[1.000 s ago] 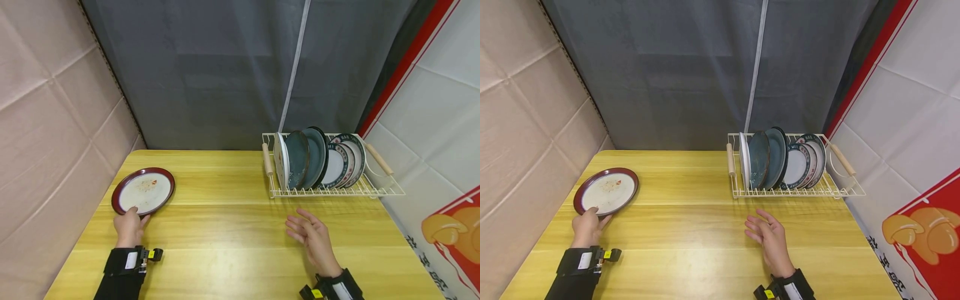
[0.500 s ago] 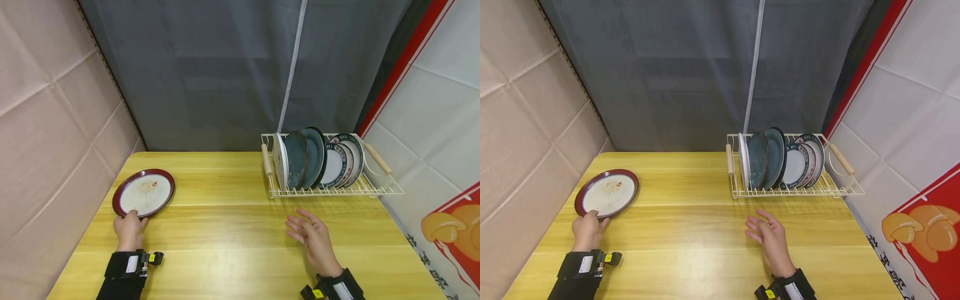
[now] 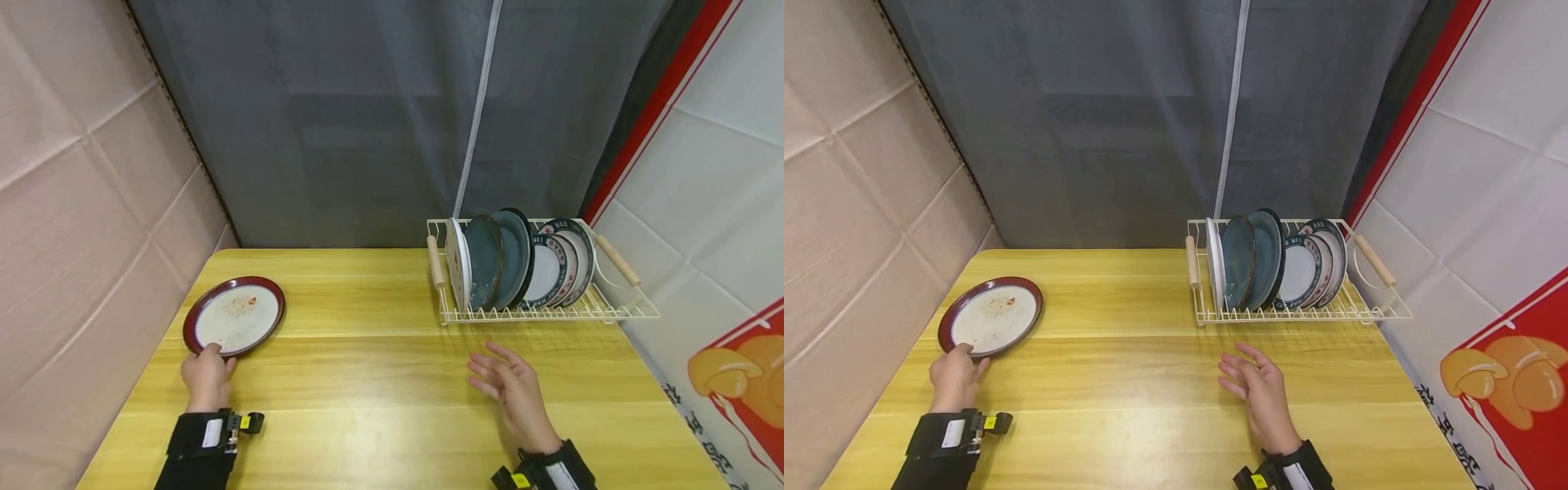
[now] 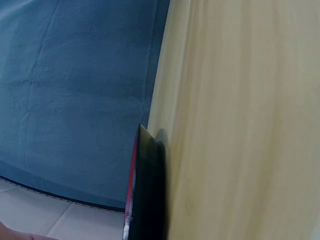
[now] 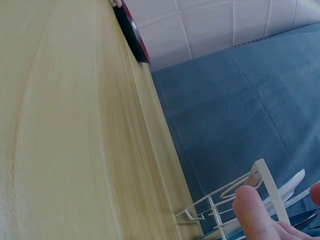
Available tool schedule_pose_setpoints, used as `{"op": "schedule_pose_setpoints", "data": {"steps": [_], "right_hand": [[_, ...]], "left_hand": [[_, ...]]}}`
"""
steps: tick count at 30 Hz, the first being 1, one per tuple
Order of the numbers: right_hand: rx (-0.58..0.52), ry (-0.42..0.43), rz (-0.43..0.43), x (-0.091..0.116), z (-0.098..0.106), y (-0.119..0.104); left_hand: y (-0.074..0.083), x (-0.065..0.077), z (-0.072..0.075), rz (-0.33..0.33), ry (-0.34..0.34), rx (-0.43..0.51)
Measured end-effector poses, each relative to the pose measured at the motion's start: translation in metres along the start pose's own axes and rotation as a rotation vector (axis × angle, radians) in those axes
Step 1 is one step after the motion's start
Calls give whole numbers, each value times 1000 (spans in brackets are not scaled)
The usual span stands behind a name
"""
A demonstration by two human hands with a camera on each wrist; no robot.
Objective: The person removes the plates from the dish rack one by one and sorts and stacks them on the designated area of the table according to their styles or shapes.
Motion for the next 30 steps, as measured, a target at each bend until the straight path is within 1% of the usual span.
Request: {"op": "schedule_pose_setpoints", "data": {"steps": [4,8,11,13,17,21,26,30], "right_hand": [[-4,0,2,0,1,-1],[-2,-1,-1,-1,0,-3],[0,-5,1,-2,-1,-4],[-5,-6,1,-3,-1,-5],[-10,-4,-2,-4,2,-4],[-14,-13,2,-5,1,-4],[-22,-16,16,-5,1,-6],[-24,-13,7,-6,1,-7]], "left_hand": [[1,9,1,-28,12,20],[3,22,3,-69,20,33],[9,33,1,-114,11,19],[14,41,-3,-143,-2,5],[17,60,-15,-195,-69,-14],[12,78,-30,-234,-163,-31],[6,93,-49,-267,-254,-83],[-2,104,-63,-275,-316,-135]]}}
Point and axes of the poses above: each hand's wrist, its own x-axis away from the middle knuckle, its own z-axis out of the back of the hand, y = z × x, the point moved 8 cm from there along -x, towards the middle knuckle, and after that the axes turned 7 degrees about -x, right-handed, at the moved point
